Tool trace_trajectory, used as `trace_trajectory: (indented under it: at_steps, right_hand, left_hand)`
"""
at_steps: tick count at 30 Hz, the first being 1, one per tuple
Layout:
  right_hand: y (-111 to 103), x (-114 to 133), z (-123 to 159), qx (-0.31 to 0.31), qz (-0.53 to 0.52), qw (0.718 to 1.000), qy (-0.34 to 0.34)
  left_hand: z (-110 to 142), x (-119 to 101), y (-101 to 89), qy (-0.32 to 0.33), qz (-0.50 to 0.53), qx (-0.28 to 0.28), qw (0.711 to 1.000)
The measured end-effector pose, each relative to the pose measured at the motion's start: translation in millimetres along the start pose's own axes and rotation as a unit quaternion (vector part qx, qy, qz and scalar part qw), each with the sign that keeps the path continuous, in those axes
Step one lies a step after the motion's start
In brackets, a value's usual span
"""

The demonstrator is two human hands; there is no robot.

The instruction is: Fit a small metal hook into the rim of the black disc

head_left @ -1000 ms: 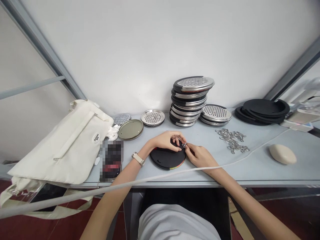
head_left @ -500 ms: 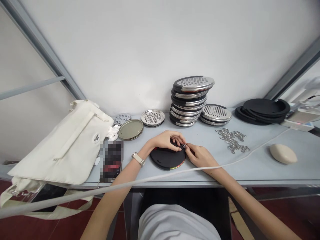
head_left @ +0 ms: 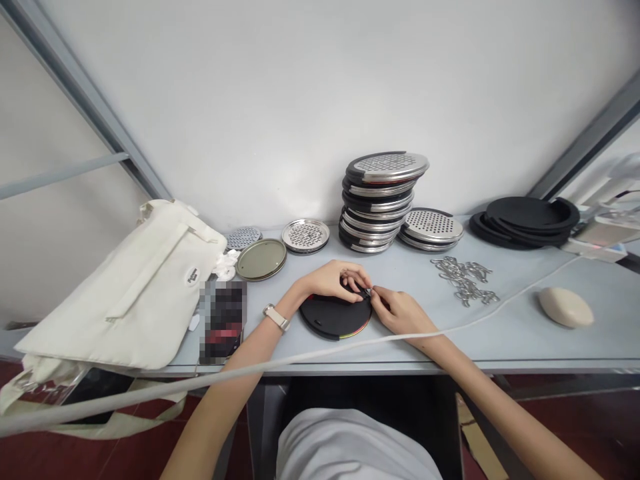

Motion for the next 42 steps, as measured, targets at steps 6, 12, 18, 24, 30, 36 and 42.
trace_trajectory:
  at_steps: [6, 12, 18, 24, 30, 36, 42]
  right_hand:
    - [0.1, -0.2, -0.2, 0.003, -0.005, 1.000, 0.001]
    - [-0.2, -1.2, 0.0, 0.003, -0.010, 1.000, 0.001]
    - [0.8, -2.7, -0.4, 0.002, -0.004, 1.000, 0.001]
    - [1.6, -2.1, -0.3, -0.005, 0.014, 1.000, -0.008]
    - [2.5, -0.9, -0.7, -0.002, 0.027, 1.000, -0.013]
    - [2.6, -0.5, -0.7, -0.009, 0.035, 0.999, -0.020]
    - [1.4, -0.6, 0.0, -0.009, 0.023, 0.999, -0.022]
  left_hand:
    - [0.1, 0.4, -0.3, -0.001, 0.003, -0.002, 1.000]
    - [-0.2, -1.7, 0.5, -0.013, 0.019, -0.002, 1.000]
    - [-1.0, -2.0, 0.6, -0.007, 0.011, -0.002, 1.000]
    - [-1.3, -1.8, -0.4, 0.020, -0.024, 0.003, 0.999]
    - [-1.2, -0.7, -1.2, -0.006, -0.043, -0.006, 0.999]
    - [-0.6, -2.0, -1.4, 0.001, -0.045, -0.011, 0.999]
    - [-1.6, 1.7, -2.2, 0.012, -0.058, -0.014, 0.998]
Point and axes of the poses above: each hand's wrist, its own z-axis away from the middle knuckle, its own y-axis out of the palm, x = y × z, the point moved 5 cm from there along -z, towards the middle knuckle, and after that the axes turned 8 degrees about z, right-handed, at the moved point
